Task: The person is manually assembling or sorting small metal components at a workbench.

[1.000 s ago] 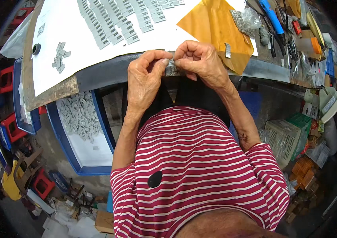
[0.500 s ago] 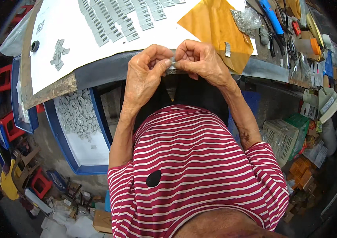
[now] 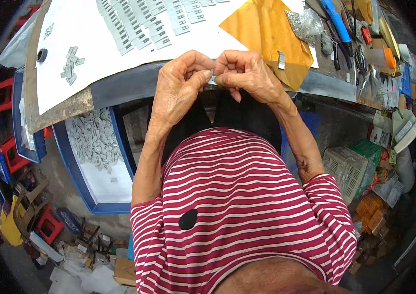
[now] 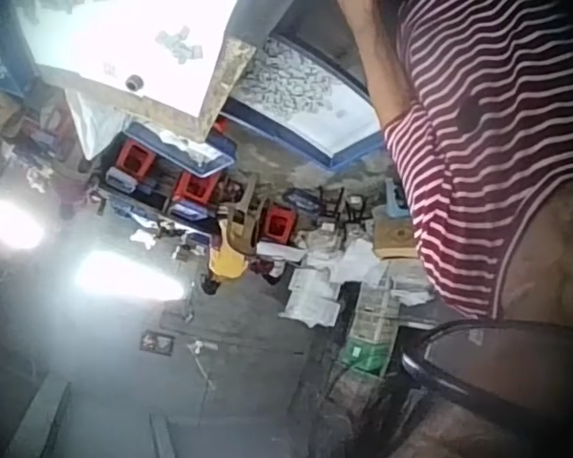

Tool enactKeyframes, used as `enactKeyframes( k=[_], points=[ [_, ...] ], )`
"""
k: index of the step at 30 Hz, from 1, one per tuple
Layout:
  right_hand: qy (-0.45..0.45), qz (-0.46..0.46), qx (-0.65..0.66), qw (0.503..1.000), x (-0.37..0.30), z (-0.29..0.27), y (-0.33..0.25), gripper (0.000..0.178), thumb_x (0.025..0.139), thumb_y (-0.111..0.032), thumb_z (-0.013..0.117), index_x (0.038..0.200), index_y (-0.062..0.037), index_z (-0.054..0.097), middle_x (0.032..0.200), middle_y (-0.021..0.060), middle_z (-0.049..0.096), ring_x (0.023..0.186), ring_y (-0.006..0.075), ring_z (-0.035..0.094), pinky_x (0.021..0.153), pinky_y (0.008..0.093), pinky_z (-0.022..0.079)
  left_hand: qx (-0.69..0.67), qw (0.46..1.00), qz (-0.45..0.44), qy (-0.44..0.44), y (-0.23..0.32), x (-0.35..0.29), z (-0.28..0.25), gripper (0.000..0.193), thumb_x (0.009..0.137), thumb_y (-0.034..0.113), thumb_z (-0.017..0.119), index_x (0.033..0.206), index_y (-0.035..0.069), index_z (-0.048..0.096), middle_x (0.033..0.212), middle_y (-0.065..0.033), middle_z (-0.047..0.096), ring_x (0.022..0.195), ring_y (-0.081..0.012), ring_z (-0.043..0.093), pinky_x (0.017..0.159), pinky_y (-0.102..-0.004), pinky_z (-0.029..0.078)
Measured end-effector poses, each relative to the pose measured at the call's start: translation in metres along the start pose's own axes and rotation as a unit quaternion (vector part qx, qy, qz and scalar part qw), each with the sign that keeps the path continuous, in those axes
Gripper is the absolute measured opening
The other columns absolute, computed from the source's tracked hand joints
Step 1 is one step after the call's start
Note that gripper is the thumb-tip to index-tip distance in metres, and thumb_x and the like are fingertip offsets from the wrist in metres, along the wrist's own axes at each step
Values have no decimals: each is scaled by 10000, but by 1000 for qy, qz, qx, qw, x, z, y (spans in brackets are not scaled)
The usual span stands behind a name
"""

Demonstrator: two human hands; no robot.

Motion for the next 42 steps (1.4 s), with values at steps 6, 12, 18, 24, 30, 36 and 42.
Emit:
enactKeyframes(
  k=[6,12,18,24,30,36,42],
  points=[
    [21,-15,-10,1000,-1,0,-1,53,737,-18,565,767,26,565,583,21,528,449,65,509,380,184,413,-3,1000,3,19,2,2,0,75,787,-28,529,838,-3,579,643,14,545,557,-32,467,514,-179,393],
    [33,-32,-9,999,-2,-1,2,47,740,-22,569,759,21,572,588,17,535,433,60,495,376,185,399,-3,999,3,37,2,2,-1,67,772,-30,546,828,-3,571,618,2,546,532,-36,471,489,-181,394],
    [57,-39,-17,997,-5,-2,1,49,737,-24,572,755,22,571,595,18,543,426,58,489,369,185,380,-41,998,-10,42,5,2,2,49,769,-29,552,815,-19,563,626,-6,546,532,-41,473,484,-175,389],
    [64,-44,-10,997,-7,-1,2,47,737,-23,572,757,18,568,591,13,540,429,56,491,372,183,380,-39,998,-18,45,4,1,3,50,762,-37,549,807,-20,563,629,-4,544,533,-36,470,484,-170,383],
    [81,-49,-26,995,-10,1,1,44,736,-18,564,758,20,562,600,17,541,432,55,490,377,183,382,-19,998,-10,61,5,-1,2,47,756,-33,552,800,-21,564,627,0,542,535,-37,473,488,-172,386],
    [85,-39,1,996,-11,0,1,39,740,-11,550,757,22,559,595,17,532,434,57,484,375,184,372,-39,998,-13,53,6,-2,4,48,757,-31,551,802,-23,564,645,-5,550,548,-36,482,496,-173,392],
    [93,-50,20,994,-12,0,3,21,760,-7,545,757,12,551,580,11,517,422,51,458,365,180,350,-20,998,-13,53,7,-4,4,77,763,-14,558,838,-21,574,654,4,542,549,-38,476,508,-179,399]
  ],
)
Point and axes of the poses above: each hand's wrist, its own x-axis towards the middle knuckle, its own z-axis out of the palm, y = z × x, the point moved 6 cm from there along x, towards the middle knuckle
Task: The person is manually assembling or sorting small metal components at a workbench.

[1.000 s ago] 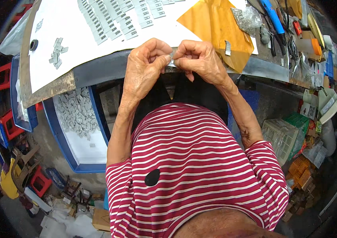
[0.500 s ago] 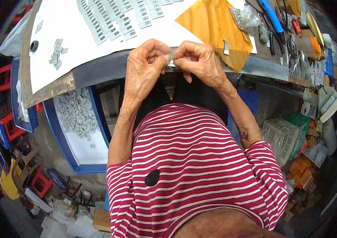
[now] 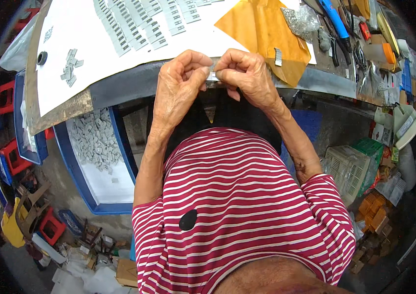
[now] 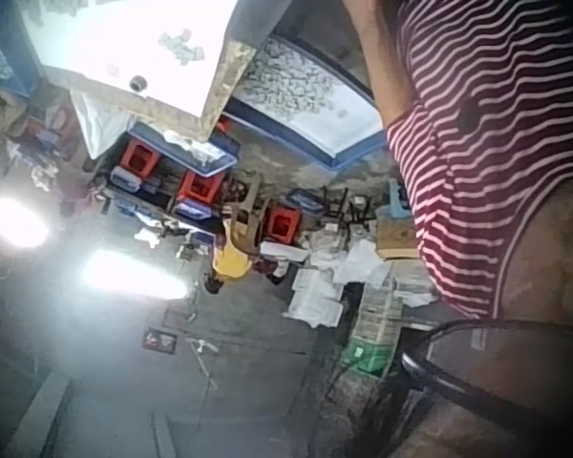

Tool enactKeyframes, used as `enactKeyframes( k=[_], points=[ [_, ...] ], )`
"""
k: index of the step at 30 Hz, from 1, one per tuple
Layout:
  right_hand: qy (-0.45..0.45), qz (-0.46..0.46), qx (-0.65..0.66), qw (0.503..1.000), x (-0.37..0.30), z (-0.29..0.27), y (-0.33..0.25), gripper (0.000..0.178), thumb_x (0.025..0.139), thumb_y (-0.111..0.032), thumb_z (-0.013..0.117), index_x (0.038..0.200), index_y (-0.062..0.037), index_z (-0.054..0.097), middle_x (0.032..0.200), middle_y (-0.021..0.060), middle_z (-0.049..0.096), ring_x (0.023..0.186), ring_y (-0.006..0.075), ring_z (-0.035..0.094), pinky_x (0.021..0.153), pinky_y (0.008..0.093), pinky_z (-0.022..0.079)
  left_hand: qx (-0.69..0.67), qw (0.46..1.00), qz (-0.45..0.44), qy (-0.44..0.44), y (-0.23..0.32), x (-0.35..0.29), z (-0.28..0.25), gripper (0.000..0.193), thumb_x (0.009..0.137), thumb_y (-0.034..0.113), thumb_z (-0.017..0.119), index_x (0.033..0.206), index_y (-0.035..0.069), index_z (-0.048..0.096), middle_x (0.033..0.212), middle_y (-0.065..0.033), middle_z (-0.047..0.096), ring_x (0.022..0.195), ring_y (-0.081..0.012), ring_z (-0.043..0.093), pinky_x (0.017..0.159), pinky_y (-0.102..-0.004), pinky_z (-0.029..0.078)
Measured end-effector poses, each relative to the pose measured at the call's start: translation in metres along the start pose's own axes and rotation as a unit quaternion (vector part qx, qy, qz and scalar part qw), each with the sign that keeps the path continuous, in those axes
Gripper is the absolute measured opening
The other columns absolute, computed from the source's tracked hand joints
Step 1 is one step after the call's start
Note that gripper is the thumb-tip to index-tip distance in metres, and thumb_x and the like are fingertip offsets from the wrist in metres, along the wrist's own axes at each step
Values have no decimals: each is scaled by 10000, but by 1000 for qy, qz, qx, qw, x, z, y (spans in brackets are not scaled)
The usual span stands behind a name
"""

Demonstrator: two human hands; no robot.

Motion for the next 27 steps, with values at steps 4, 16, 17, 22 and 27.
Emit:
enactKeyframes(
  k=[4,16,17,22,27],
  points=[
    [2,-4,-7,1000,1,-1,0,17,781,-7,549,766,2,546,563,2,502,425,42,435,363,175,330,60,997,16,-43,-2,-4,-1,195,772,15,596,965,-8,582,780,-16,590,656,-66,528,605,-195,434],
    [-1,-34,-10,999,5,-1,-5,89,803,-42,548,852,31,568,632,13,538,486,54,492,435,173,401,268,941,204,28,20,-12,-2,185,748,11,631,929,-16,605,802,-97,628,695,-146,607,631,-254,483],
    [-1,-34,-11,999,6,-1,-4,89,803,-42,548,852,31,568,632,13,538,486,54,492,435,173,401,271,937,216,35,20,-12,-2,185,745,11,635,926,-15,606,802,-100,627,693,-157,611,627,-258,483],
    [-4,-26,30,999,9,1,-2,113,800,-31,533,873,50,562,637,29,545,502,70,507,458,184,419,283,932,224,45,18,-11,-5,182,742,14,642,918,-15,602,795,-101,620,679,-157,606,612,-259,480],
    [-2,-17,16,1000,12,2,-2,113,790,-24,521,867,48,562,609,30,537,492,69,507,452,186,413,296,923,241,54,19,-12,-6,178,744,13,641,913,-13,595,791,-100,610,654,-160,597,594,-258,474]
  ],
)
Point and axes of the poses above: each hand's wrist, its own x-axis towards the middle knuckle, its own z-axis out of the palm, y = z × x, the point moved 6 cm from there along x, towards the middle knuckle
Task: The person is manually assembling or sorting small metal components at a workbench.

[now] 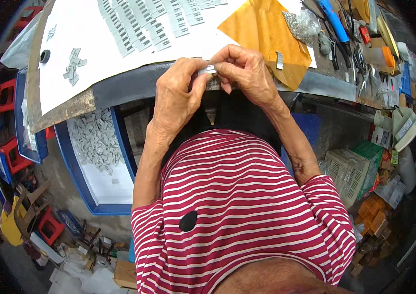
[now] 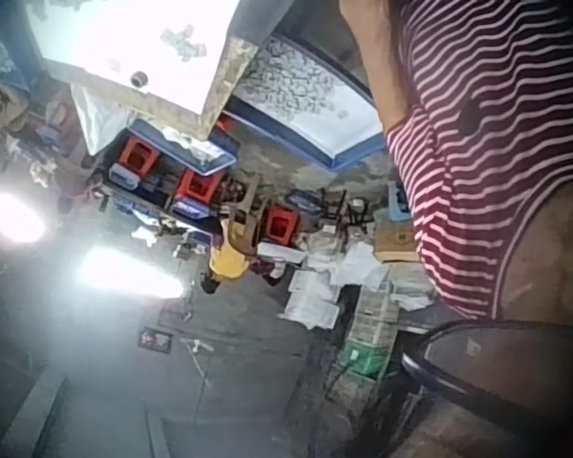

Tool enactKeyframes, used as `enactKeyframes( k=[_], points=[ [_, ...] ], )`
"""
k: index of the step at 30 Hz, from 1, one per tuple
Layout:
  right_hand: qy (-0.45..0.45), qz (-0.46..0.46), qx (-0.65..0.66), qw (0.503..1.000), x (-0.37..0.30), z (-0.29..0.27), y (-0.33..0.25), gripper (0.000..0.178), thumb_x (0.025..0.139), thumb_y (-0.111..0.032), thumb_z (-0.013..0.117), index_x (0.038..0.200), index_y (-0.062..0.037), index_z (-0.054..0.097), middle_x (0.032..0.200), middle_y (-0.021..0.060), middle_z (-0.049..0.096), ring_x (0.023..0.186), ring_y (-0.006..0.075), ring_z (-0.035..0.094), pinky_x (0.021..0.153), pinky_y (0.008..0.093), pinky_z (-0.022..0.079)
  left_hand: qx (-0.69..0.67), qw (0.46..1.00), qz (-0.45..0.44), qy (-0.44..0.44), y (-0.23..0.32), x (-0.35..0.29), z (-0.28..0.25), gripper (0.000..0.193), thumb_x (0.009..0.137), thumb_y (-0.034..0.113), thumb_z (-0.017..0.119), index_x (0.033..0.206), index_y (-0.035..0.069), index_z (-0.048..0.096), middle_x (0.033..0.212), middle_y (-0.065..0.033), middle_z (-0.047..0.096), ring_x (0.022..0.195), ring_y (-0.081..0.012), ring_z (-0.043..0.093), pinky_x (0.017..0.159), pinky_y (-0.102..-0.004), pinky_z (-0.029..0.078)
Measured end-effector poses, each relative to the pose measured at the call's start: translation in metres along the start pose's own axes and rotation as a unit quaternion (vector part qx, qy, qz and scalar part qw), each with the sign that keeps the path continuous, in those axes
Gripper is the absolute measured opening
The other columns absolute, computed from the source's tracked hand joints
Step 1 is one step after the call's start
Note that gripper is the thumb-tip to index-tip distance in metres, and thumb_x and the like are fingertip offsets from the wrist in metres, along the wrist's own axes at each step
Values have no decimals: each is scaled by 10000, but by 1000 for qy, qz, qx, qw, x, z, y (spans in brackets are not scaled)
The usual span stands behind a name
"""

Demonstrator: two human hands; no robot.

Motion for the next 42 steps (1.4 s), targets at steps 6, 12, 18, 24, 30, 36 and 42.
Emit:
enactKeyframes(
  k=[6,12,18,24,30,36,42],
  points=[
    [8,-7,-46,999,3,1,-4,102,767,-16,511,833,39,566,562,19,519,451,60,485,416,187,388,15,1000,14,3,0,0,1,172,741,9,643,903,-12,590,784,-102,600,620,-160,578,564,-261,461],
    [18,-9,-44,999,6,2,-4,91,754,-18,510,800,33,570,539,14,508,429,53,465,391,188,362,5,1000,22,14,-1,1,-1,165,740,8,641,895,-15,588,769,-104,596,614,-159,575,557,-257,456],
    [24,-11,-42,999,6,2,-3,92,755,-16,513,806,33,571,543,13,510,430,51,463,388,184,357,-2,1000,18,15,-2,1,1,162,738,19,647,885,-14,587,759,-105,594,616,-168,580,561,-266,457],
    [43,-4,4,999,5,2,0,116,821,-54,523,865,43,572,607,26,535,469,67,495,427,182,404,15,1000,-1,28,-2,4,0,167,729,19,653,880,-15,592,745,-107,594,608,-171,579,560,-271,460],
    [39,0,62,997,8,1,6,141,838,-65,533,911,52,562,658,46,561,506,83,523,465,191,443,27,998,-16,54,-6,4,0,166,722,9,649,877,-18,593,736,-112,591,587,-171,574,543,-267,456],
    [39,-3,53,998,8,1,5,137,833,-62,540,892,59,562,658,53,563,508,88,530,466,198,449,39,997,6,63,-4,4,1,170,722,8,647,880,-22,592,728,-108,584,568,-164,553,531,-268,446],
    [39,0,51,998,9,0,6,119,827,-60,545,862,53,563,628,47,558,485,90,524,448,200,441,41,998,-6,54,-6,3,3,170,722,9,647,879,-23,591,720,-105,577,563,-158,551,525,-265,444]
  ],
)
Point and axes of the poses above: each hand's wrist, its own x-axis towards the middle knuckle, its own z-axis out of the palm, y = z × x, the point moved 6 cm from there along x, towards the middle knuckle
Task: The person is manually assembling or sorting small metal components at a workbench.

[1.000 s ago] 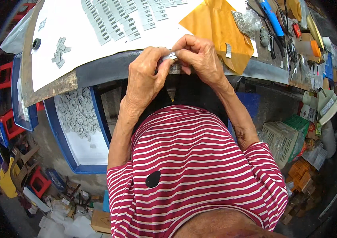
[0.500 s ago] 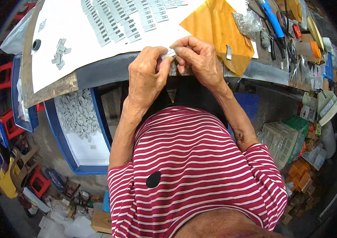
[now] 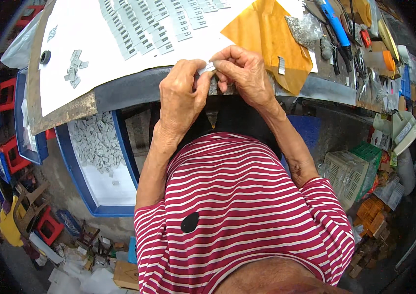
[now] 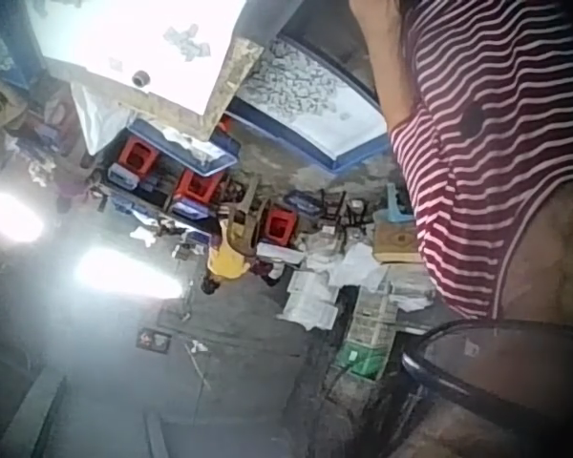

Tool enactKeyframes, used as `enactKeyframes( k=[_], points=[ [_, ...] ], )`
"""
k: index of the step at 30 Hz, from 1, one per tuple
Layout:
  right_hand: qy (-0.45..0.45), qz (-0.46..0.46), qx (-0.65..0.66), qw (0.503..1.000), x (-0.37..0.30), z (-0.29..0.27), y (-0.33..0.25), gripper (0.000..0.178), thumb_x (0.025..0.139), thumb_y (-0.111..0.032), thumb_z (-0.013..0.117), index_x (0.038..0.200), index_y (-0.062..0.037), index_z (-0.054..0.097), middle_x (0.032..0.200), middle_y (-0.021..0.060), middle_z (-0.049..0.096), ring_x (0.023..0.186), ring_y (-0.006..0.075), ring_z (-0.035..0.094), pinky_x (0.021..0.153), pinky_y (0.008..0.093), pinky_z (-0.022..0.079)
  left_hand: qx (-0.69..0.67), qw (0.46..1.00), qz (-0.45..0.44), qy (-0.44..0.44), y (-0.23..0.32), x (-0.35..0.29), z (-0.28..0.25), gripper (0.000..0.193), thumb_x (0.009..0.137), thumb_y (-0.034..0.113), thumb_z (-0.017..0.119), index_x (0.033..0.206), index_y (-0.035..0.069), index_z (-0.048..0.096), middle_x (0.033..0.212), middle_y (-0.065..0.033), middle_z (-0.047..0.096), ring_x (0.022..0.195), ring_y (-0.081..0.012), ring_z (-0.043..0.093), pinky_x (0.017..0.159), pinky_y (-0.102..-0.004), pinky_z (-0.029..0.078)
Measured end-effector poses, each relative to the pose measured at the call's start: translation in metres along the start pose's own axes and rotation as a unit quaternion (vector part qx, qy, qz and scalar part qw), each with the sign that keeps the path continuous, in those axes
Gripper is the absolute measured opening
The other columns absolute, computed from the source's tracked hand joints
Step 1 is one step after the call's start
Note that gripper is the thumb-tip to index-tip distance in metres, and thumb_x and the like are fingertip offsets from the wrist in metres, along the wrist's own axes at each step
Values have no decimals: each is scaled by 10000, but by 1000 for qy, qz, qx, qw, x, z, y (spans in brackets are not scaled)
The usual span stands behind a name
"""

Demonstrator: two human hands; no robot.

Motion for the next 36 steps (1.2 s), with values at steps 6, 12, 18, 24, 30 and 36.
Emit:
enactKeyframes(
  k=[6,12,18,24,30,36],
  points=[
    [12,-10,-27,1000,0,1,-6,89,805,-41,548,818,45,565,593,37,550,448,82,505,408,198,416,-10,1000,6,4,-1,-2,1,175,718,3,650,880,-21,589,722,-103,577,568,-156,558,526,-260,449],
    [16,-17,-41,999,0,1,-6,86,794,-41,557,813,43,564,587,35,550,447,80,507,402,193,409,-22,999,22,7,3,-2,1,171,727,3,645,884,-23,583,723,-103,576,566,-150,559,527,-260,451],
    [6,7,11,1000,2,0,2,117,813,-66,547,840,47,562,592,50,554,461,99,530,434,196,446,-29,1000,-6,-7,0,0,-3,173,731,-2,638,896,-22,586,745,-104,587,583,-152,570,539,-256,456],
    [-4,10,7,1000,2,2,2,122,822,-67,540,843,52,559,594,58,551,472,117,549,450,205,465,-35,999,15,3,3,-1,-4,141,725,-33,603,858,-23,558,722,-132,534,577,-226,541,511,-309,438],
    [-18,4,-20,1000,2,0,-1,107,813,-59,544,822,46,560,587,57,554,461,107,550,427,198,441,-20,999,41,-10,3,-2,-2,172,727,-17,630,892,-19,582,790,-115,590,621,-176,575,553,-264,457],
    [-4,-17,-37,999,1,1,-1,85,802,-35,537,808,46,559,575,52,557,449,90,541,403,193,429,-47,998,35,-16,4,-2,3,152,720,-49,598,864,-33,550,749,-146,535,627,-275,561,548,-335,456]
  ],
)
Point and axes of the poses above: each hand's wrist, its own x-axis towards the middle knuckle, its own z-axis out of the palm, y = z × x, the point moved 6 cm from there along x, towards the middle knuckle
